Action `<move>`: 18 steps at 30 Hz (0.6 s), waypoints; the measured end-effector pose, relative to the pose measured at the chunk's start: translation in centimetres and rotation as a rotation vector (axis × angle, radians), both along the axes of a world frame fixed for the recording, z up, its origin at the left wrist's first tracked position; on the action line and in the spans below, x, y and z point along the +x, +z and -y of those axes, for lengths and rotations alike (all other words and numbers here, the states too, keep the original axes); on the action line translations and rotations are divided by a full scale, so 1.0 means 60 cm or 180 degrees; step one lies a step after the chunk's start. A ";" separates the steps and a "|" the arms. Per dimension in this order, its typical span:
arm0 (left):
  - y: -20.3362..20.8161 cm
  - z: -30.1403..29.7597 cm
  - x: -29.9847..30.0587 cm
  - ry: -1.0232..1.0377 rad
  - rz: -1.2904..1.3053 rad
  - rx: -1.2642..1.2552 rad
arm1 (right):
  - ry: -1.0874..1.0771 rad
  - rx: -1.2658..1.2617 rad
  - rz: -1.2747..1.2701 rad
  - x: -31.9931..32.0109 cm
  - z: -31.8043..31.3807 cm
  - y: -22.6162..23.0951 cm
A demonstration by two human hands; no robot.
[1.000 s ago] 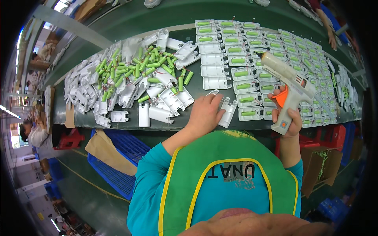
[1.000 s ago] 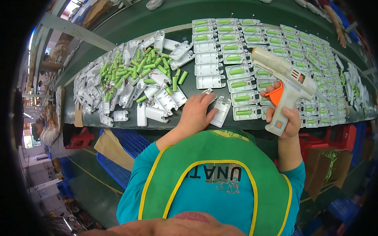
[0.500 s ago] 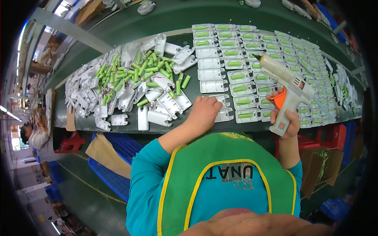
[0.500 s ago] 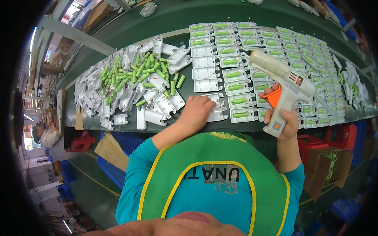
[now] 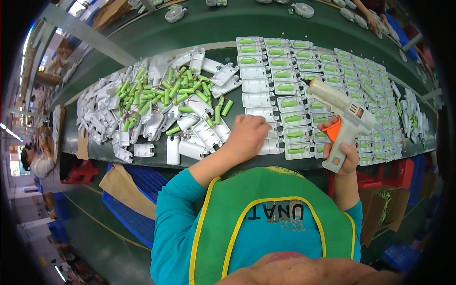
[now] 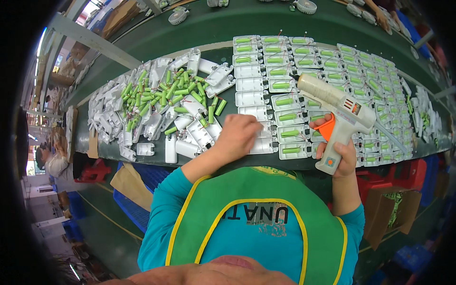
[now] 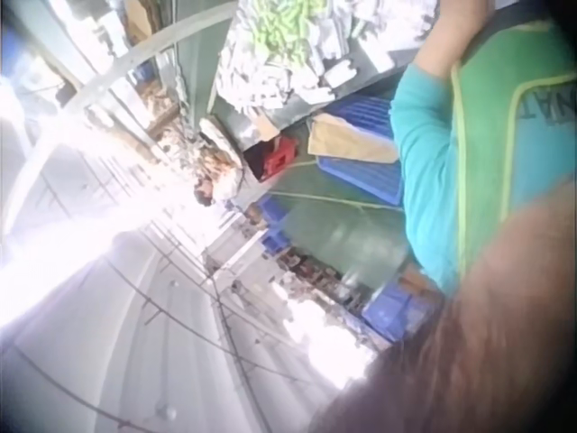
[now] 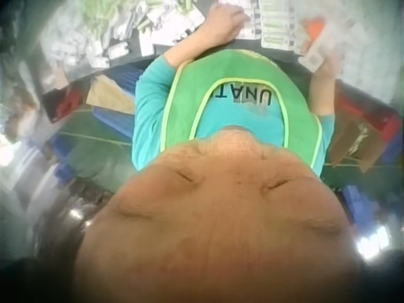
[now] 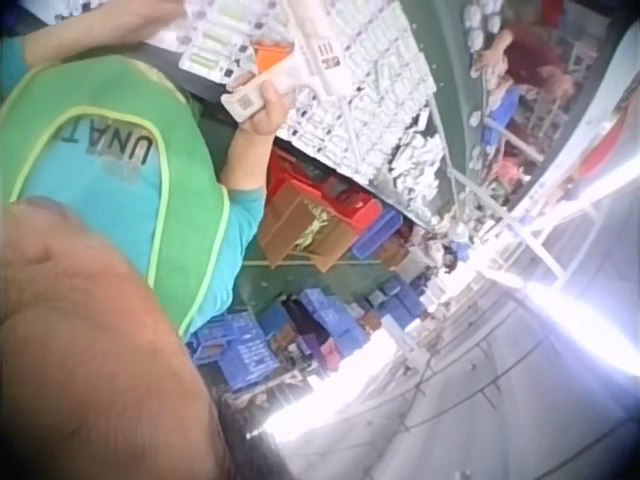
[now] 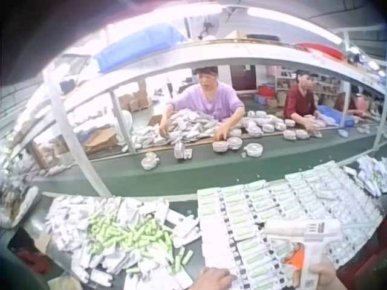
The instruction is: Assembling electronic components into plastic housings using a hot glue gun.
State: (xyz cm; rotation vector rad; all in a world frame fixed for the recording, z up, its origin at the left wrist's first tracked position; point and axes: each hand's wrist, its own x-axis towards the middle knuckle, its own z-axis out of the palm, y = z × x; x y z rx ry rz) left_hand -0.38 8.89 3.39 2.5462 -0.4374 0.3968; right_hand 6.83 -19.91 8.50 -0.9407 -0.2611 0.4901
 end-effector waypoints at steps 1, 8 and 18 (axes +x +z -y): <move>0.000 -0.014 0.009 0.0256 0.0063 -0.0035 | -0.0002 0.0015 -0.0001 0.001 -0.001 0.000; -0.011 -0.074 0.062 0.1120 -0.0409 -0.0178 | 0.0090 0.0058 0.0031 0.025 -0.014 0.011; 0.036 -0.146 0.068 0.1167 -0.0206 0.0325 | 0.0645 -0.0235 0.0030 0.103 -0.067 0.052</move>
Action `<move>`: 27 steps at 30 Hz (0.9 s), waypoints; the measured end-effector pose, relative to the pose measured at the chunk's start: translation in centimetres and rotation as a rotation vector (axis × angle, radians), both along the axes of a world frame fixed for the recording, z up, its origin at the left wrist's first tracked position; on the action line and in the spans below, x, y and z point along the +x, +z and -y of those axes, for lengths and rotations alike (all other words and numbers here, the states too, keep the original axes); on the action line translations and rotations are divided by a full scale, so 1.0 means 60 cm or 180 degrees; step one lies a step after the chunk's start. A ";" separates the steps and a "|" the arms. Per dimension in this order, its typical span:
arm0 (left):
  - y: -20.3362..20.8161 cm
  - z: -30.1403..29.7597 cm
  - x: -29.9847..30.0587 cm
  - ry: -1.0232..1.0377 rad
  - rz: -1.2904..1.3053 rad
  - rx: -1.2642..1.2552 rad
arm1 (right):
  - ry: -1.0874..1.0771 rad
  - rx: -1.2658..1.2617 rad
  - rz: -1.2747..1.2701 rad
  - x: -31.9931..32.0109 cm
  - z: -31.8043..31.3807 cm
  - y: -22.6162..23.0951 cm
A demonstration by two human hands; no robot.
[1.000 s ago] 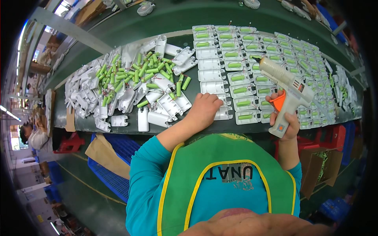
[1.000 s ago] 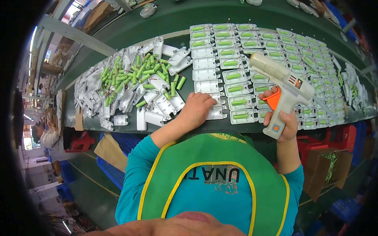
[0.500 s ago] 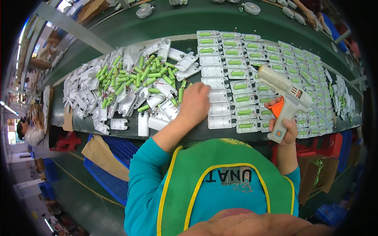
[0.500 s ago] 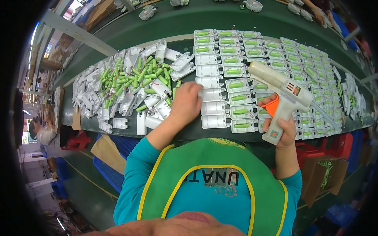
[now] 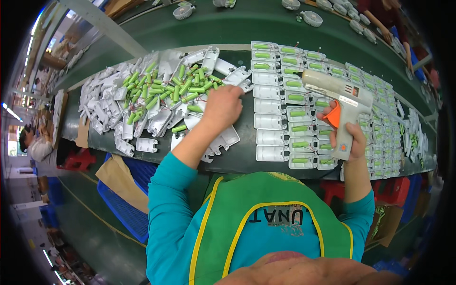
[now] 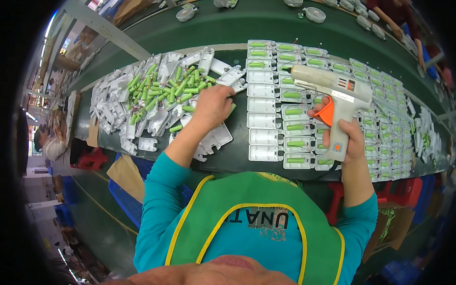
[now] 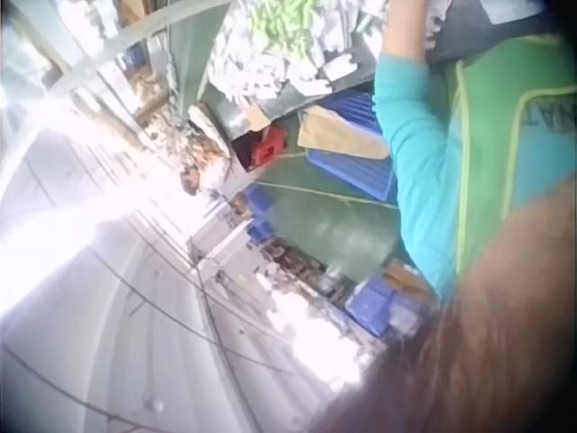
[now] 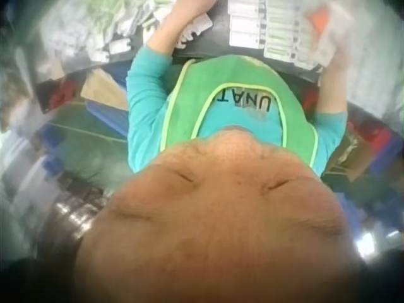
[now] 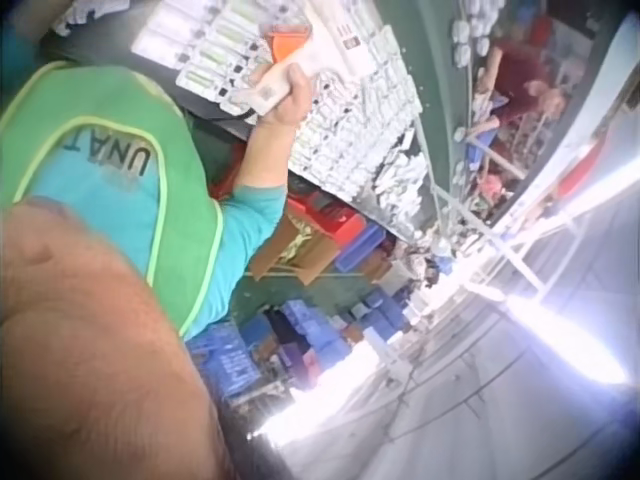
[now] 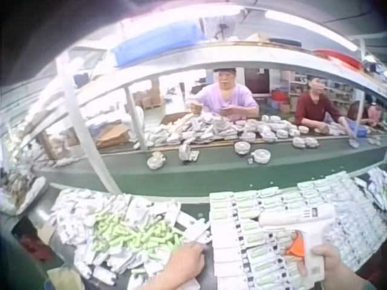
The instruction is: Assembling electronic components into plastic housings using a hot glue gun.
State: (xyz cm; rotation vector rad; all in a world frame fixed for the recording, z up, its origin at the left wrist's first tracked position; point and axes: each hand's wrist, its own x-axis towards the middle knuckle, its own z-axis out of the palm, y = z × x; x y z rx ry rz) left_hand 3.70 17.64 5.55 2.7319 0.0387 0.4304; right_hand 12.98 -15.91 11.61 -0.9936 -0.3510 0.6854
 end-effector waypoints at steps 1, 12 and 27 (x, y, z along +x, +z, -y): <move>0.014 -0.015 -0.003 0.0155 0.0076 0.0218 | 0.0096 -0.0060 0.0101 0.004 -0.011 0.004; -0.002 -0.048 0.055 0.0244 0.0014 0.1016 | 0.0148 -0.0112 0.0056 0.018 -0.055 -0.014; -0.013 -0.084 0.044 0.0362 0.0388 0.0698 | -0.0088 -0.0098 0.0032 0.005 -0.037 -0.017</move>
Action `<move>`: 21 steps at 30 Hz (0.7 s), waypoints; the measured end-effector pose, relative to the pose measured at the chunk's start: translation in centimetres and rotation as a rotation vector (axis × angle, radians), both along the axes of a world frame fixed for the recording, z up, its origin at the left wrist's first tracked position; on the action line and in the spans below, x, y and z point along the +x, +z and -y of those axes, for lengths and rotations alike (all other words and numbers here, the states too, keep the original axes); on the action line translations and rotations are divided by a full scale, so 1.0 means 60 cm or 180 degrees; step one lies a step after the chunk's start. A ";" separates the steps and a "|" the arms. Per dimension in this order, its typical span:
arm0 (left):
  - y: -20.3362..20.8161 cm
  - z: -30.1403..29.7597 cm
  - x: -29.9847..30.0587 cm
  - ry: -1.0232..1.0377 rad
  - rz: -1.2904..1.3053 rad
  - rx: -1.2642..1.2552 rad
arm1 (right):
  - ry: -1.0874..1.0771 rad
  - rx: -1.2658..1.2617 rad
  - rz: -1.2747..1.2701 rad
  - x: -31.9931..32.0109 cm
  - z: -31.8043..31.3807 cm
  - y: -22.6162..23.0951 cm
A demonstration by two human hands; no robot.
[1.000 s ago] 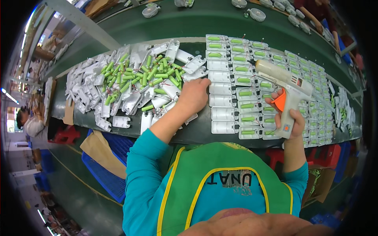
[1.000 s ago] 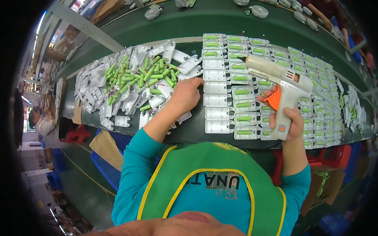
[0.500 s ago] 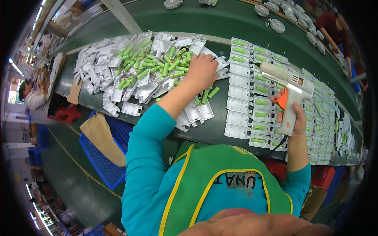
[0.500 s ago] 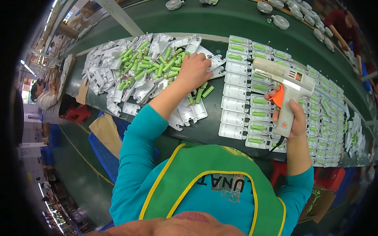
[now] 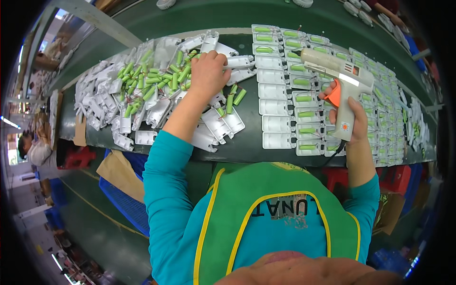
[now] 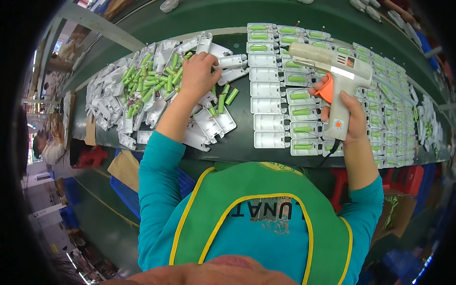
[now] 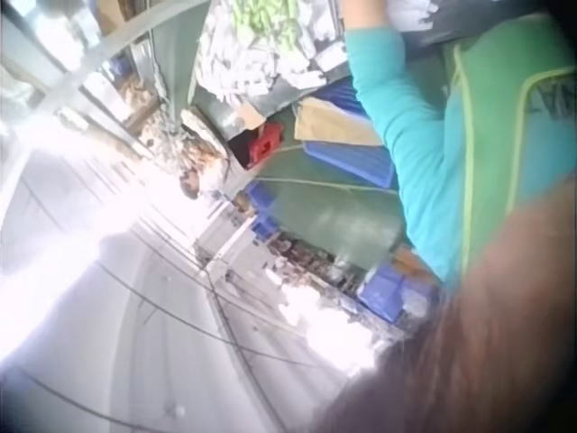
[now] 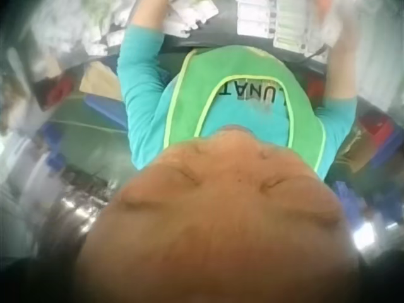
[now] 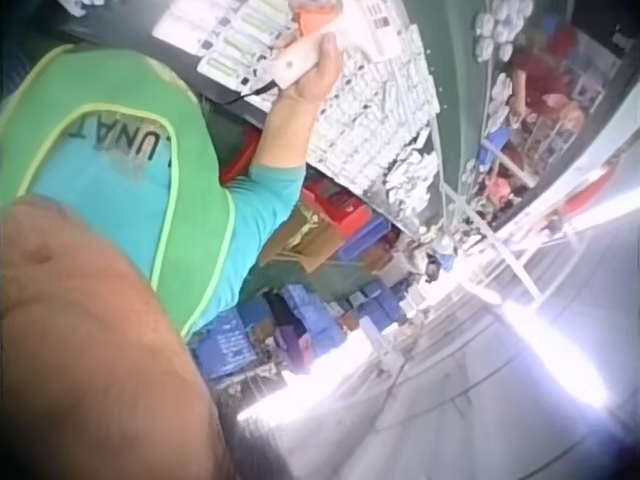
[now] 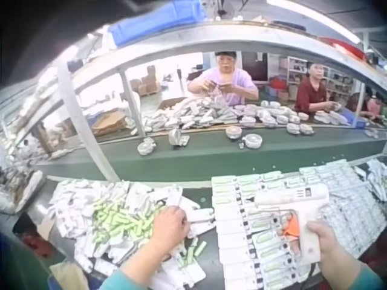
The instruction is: Assembling electronic components into plastic housings using a hot glue gun.
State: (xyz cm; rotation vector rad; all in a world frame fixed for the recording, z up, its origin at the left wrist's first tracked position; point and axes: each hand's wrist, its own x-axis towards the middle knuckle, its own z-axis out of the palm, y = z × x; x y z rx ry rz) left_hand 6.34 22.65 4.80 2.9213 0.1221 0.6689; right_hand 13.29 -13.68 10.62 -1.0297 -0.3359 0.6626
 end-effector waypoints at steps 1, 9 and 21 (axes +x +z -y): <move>-0.002 0.004 -0.001 -0.0040 0.0061 -0.0003 | 0.0002 -0.0014 0.0023 -0.002 0.000 0.000; -0.010 0.001 0.018 -0.0063 -0.0286 0.0329 | -0.0085 -0.0015 0.0122 -0.030 0.026 0.015; 0.066 0.138 -0.179 -0.1569 -0.0314 -0.1164 | -0.0338 -0.0008 0.0200 -0.074 0.076 0.019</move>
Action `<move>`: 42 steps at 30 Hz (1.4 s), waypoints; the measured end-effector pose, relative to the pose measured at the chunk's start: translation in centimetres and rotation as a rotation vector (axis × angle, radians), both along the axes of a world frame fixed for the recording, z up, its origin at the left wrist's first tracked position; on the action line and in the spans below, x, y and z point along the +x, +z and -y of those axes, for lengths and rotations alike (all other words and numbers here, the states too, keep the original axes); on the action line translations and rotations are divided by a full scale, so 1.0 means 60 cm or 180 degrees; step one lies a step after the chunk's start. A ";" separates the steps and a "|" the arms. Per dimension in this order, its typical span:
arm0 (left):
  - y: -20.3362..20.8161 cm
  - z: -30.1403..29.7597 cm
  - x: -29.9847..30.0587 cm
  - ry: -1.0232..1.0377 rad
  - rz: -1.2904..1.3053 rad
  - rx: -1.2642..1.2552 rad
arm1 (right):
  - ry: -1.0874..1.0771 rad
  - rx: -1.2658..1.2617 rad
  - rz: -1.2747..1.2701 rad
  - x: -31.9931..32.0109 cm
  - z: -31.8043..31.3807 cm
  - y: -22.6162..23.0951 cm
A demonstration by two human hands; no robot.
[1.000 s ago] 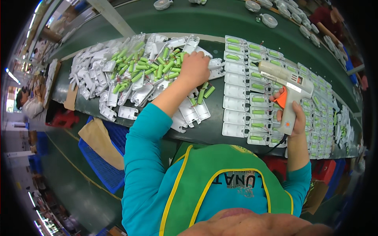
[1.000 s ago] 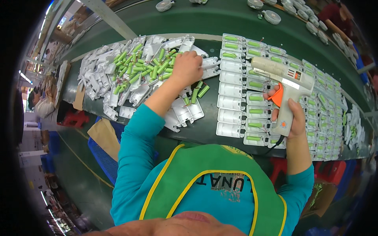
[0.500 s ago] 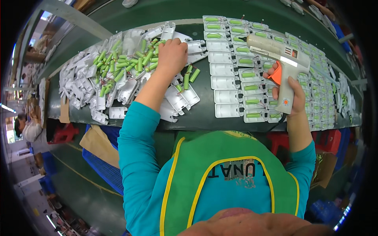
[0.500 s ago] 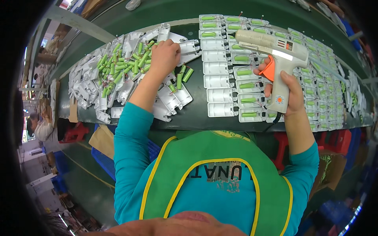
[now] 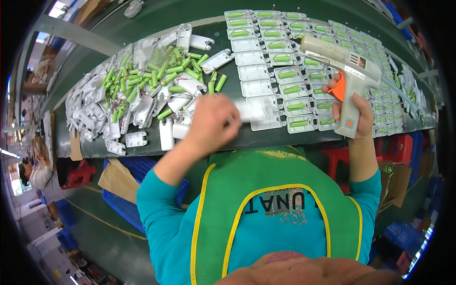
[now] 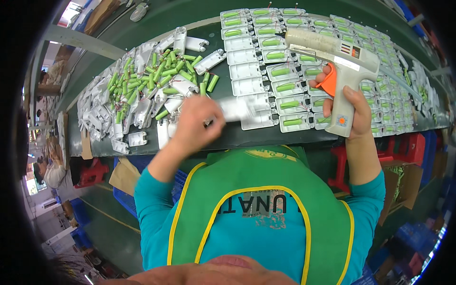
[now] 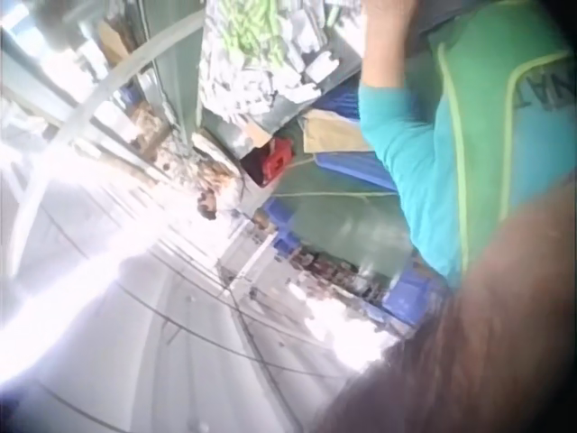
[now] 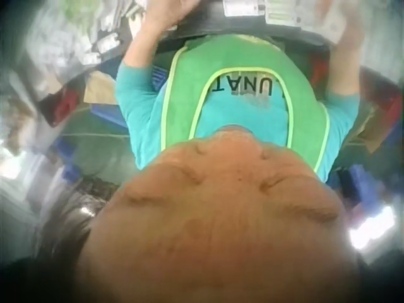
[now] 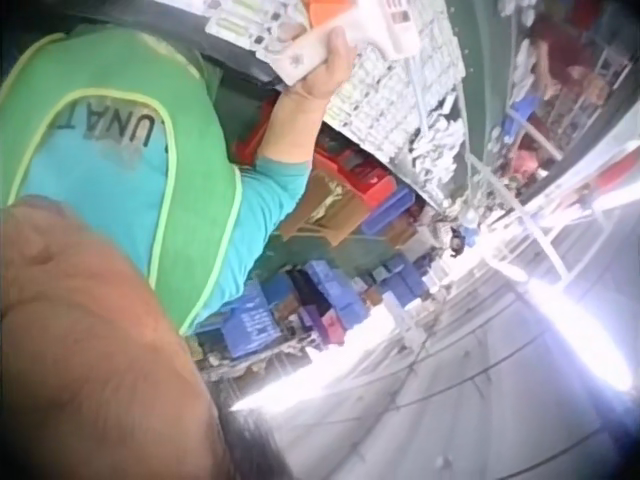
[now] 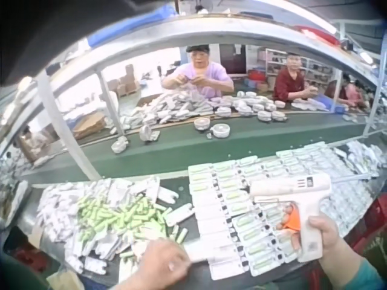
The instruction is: Assembling electronic components into plastic housings using a hot glue gun.
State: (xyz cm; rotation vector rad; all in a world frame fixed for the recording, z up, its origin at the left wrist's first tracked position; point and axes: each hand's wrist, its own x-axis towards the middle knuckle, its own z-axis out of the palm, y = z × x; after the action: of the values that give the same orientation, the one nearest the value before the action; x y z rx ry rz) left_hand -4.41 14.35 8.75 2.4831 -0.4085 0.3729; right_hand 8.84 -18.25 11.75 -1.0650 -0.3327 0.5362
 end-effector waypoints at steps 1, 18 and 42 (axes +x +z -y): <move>-0.005 0.025 -0.023 -0.0166 -0.0049 0.0091 | -0.0015 0.0027 0.0000 -0.001 0.002 0.000; -0.098 0.126 -0.054 -0.0526 0.0007 0.0538 | 0.0027 -0.0031 0.0012 -0.024 0.005 -0.001; -0.032 -0.040 0.078 0.0994 0.0194 0.1305 | -0.0014 -0.0091 0.0029 -0.021 -0.016 0.000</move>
State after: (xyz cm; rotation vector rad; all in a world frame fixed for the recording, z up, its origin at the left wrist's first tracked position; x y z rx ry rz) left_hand 0.27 16.74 6.83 2.9522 -0.1253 0.5355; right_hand 7.57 -17.27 11.76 -1.0958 -0.3315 0.5337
